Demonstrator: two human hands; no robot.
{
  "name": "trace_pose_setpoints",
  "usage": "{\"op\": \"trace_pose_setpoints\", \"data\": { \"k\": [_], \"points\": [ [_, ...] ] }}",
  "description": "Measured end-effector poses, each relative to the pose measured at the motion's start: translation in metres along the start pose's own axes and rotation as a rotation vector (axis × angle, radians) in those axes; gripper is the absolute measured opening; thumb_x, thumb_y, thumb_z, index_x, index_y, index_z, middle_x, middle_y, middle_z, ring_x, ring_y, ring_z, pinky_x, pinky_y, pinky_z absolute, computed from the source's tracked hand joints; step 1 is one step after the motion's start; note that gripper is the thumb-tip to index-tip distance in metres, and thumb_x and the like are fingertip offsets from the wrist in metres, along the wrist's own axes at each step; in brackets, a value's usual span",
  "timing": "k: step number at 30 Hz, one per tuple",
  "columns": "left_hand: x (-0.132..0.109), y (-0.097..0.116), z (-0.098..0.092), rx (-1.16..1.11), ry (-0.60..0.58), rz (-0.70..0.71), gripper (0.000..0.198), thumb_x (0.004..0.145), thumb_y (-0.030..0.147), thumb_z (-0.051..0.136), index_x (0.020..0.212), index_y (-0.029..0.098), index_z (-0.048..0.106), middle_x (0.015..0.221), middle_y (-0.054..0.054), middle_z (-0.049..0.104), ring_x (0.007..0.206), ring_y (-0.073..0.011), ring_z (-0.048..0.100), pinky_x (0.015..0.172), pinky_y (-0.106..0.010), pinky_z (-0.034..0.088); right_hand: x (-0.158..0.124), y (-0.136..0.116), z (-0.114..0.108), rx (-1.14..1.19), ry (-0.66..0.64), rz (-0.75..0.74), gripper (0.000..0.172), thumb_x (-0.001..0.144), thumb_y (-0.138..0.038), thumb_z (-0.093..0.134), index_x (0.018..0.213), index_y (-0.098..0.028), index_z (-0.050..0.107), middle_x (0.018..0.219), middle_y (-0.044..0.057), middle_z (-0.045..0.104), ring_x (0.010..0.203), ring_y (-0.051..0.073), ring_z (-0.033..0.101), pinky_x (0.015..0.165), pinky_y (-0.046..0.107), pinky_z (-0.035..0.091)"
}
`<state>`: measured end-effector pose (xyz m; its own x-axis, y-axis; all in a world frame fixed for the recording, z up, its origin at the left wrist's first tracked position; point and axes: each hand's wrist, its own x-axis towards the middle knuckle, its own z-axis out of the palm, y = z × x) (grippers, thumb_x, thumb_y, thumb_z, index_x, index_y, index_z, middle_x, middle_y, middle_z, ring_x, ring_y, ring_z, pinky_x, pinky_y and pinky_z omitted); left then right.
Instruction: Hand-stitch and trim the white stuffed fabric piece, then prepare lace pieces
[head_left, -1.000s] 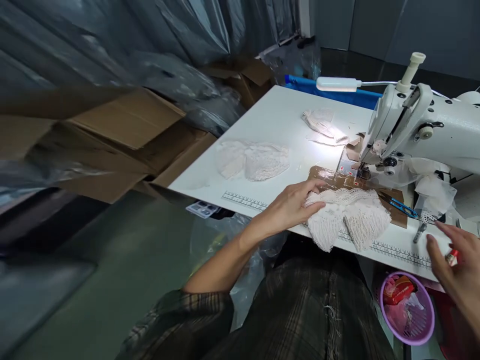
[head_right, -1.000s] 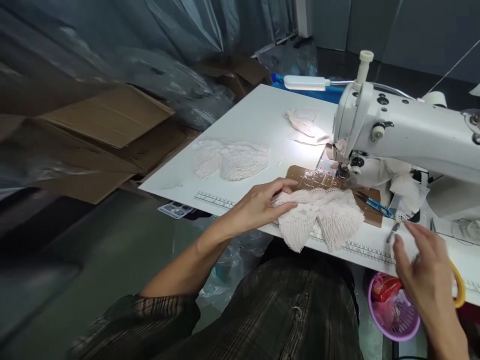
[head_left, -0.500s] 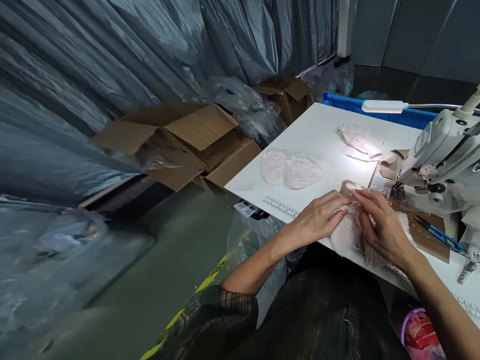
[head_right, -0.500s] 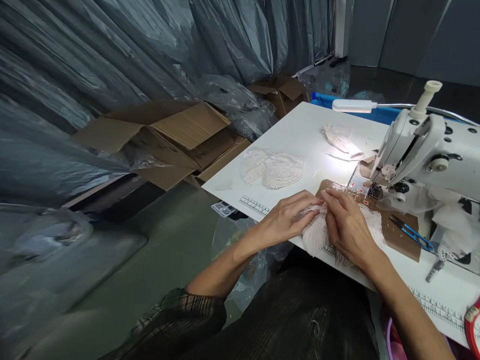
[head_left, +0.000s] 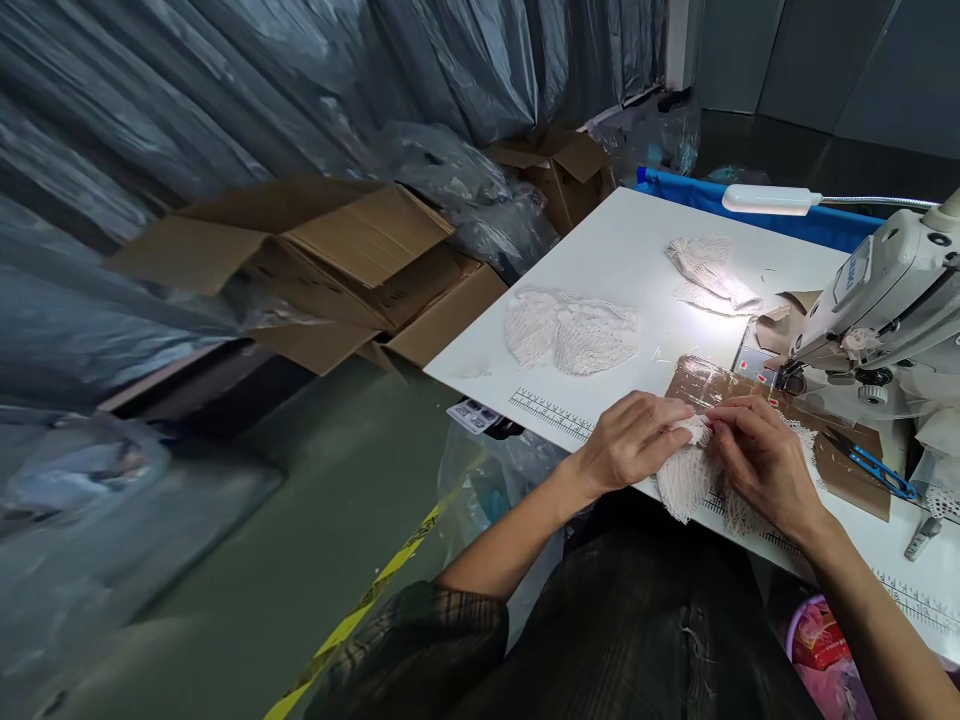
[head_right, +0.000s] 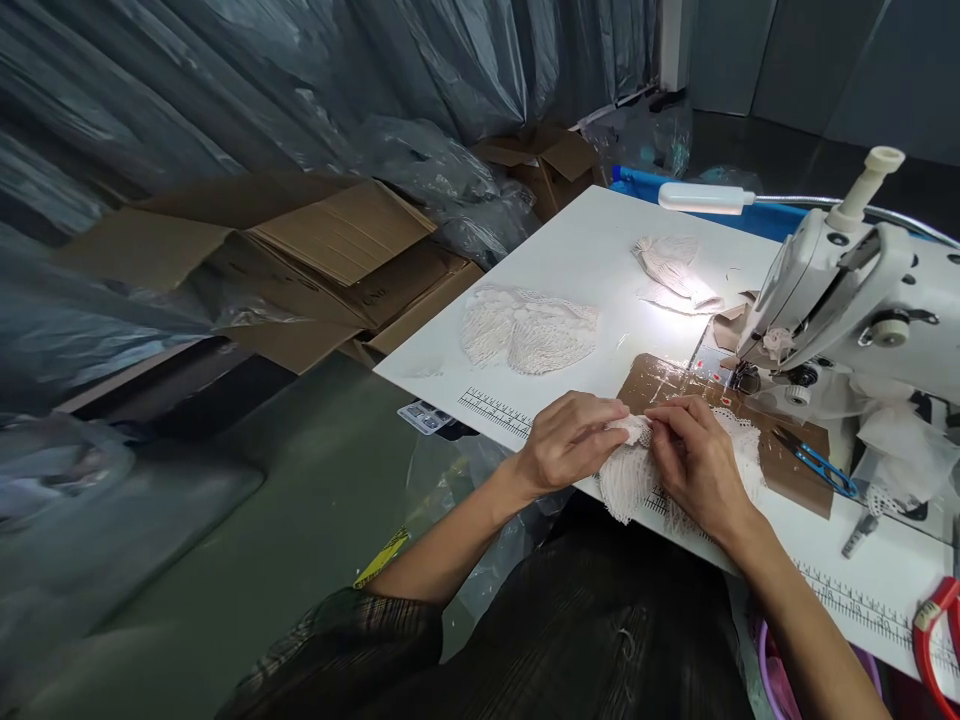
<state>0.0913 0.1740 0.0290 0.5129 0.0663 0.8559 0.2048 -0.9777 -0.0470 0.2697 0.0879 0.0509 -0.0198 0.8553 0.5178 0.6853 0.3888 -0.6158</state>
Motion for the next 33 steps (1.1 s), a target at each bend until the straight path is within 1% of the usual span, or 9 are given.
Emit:
{"op": "trace_pose_setpoints", "data": {
  "k": [2, 4, 7, 11, 18, 21, 26, 30, 33],
  "points": [
    [0.001, 0.0, 0.002, -0.022, -0.001, -0.009, 0.007, 0.091, 0.011, 0.062, 0.091, 0.016, 0.058, 0.111, -0.011, 0.073, 0.106, -0.0208, 0.069, 0.081, -0.034, 0.06, 0.0, 0.0, 0.0, -0.009, 0.004, 0.0, 0.014, 0.095, -0.017, 0.053, 0.098, -0.021, 0.066, 0.094, 0.007, 0.068, 0.084, 0.02, 0.067, 0.073, 0.034, 0.057],
    [0.0, 0.0, 0.002, -0.066, -0.036, -0.015, 0.006, 0.091, 0.012, 0.061, 0.088, 0.017, 0.058, 0.118, -0.013, 0.072, 0.112, -0.0224, 0.068, 0.085, -0.037, 0.061, 0.0, 0.0, 0.0, -0.008, -0.003, 0.001, 0.015, 0.094, -0.015, 0.051, 0.097, -0.021, 0.065, 0.094, 0.008, 0.068, 0.086, 0.02, 0.067, 0.074, 0.035, 0.057],
    [-0.001, 0.0, 0.0, -0.098, -0.098, 0.01, 0.007, 0.093, 0.012, 0.059, 0.089, 0.018, 0.059, 0.106, -0.008, 0.076, 0.101, -0.0187, 0.072, 0.086, -0.038, 0.061, -0.002, -0.001, 0.0, 0.002, -0.021, 0.009, 0.016, 0.093, -0.013, 0.05, 0.095, -0.021, 0.064, 0.092, 0.007, 0.069, 0.085, 0.02, 0.067, 0.074, 0.035, 0.057],
    [-0.004, 0.0, -0.005, -0.057, -0.12, 0.093, 0.013, 0.096, 0.012, 0.054, 0.091, 0.02, 0.063, 0.091, -0.002, 0.077, 0.082, -0.0151, 0.072, 0.078, -0.035, 0.06, -0.003, -0.003, -0.001, 0.008, -0.048, 0.013, 0.015, 0.093, -0.014, 0.05, 0.095, -0.021, 0.063, 0.086, 0.005, 0.069, 0.077, 0.018, 0.066, 0.069, 0.032, 0.055],
    [-0.002, 0.002, -0.007, -0.095, -0.1, 0.156, 0.015, 0.093, 0.009, 0.057, 0.085, 0.02, 0.063, 0.087, -0.002, 0.076, 0.082, -0.0149, 0.07, 0.072, -0.03, 0.057, -0.002, -0.005, -0.004, -0.024, -0.105, -0.046, 0.011, 0.096, -0.017, 0.054, 0.094, -0.021, 0.064, 0.085, 0.005, 0.069, 0.074, 0.016, 0.067, 0.065, 0.027, 0.055],
    [-0.002, 0.002, -0.007, -0.076, -0.096, 0.176, 0.017, 0.094, 0.009, 0.055, 0.083, 0.019, 0.064, 0.087, -0.002, 0.075, 0.082, -0.0149, 0.069, 0.072, -0.03, 0.057, -0.005, -0.005, -0.002, -0.125, -0.086, -0.122, 0.011, 0.097, -0.016, 0.053, 0.094, -0.02, 0.063, 0.087, 0.006, 0.07, 0.072, 0.016, 0.068, 0.061, 0.026, 0.055],
    [-0.005, 0.001, -0.005, -0.182, -0.141, 0.111, 0.018, 0.095, 0.011, 0.052, 0.085, 0.02, 0.063, 0.09, -0.003, 0.075, 0.084, -0.0164, 0.07, 0.074, -0.032, 0.058, -0.012, -0.007, 0.004, -0.344, -0.097, -0.233, 0.017, 0.1, -0.014, 0.045, 0.092, -0.018, 0.06, 0.091, 0.01, 0.071, 0.071, 0.017, 0.069, 0.062, 0.027, 0.055],
    [-0.006, 0.001, -0.004, -0.185, -0.108, 0.13, 0.016, 0.095, 0.01, 0.053, 0.087, 0.018, 0.063, 0.089, -0.005, 0.075, 0.083, -0.0174, 0.071, 0.072, -0.033, 0.058, -0.012, -0.007, 0.008, -0.411, -0.109, -0.221, 0.018, 0.099, -0.012, 0.044, 0.088, -0.018, 0.057, 0.087, 0.01, 0.069, 0.065, 0.018, 0.065, 0.055, 0.027, 0.05],
    [-0.007, 0.001, -0.003, -0.227, -0.14, 0.089, 0.016, 0.096, 0.011, 0.051, 0.09, 0.02, 0.063, 0.092, -0.005, 0.076, 0.086, -0.0173, 0.071, 0.074, -0.034, 0.059, -0.01, -0.004, 0.008, -0.347, -0.119, -0.176, 0.015, 0.097, -0.015, 0.044, 0.085, -0.02, 0.053, 0.081, 0.008, 0.066, 0.062, 0.018, 0.062, 0.052, 0.028, 0.048]
  ]
}}
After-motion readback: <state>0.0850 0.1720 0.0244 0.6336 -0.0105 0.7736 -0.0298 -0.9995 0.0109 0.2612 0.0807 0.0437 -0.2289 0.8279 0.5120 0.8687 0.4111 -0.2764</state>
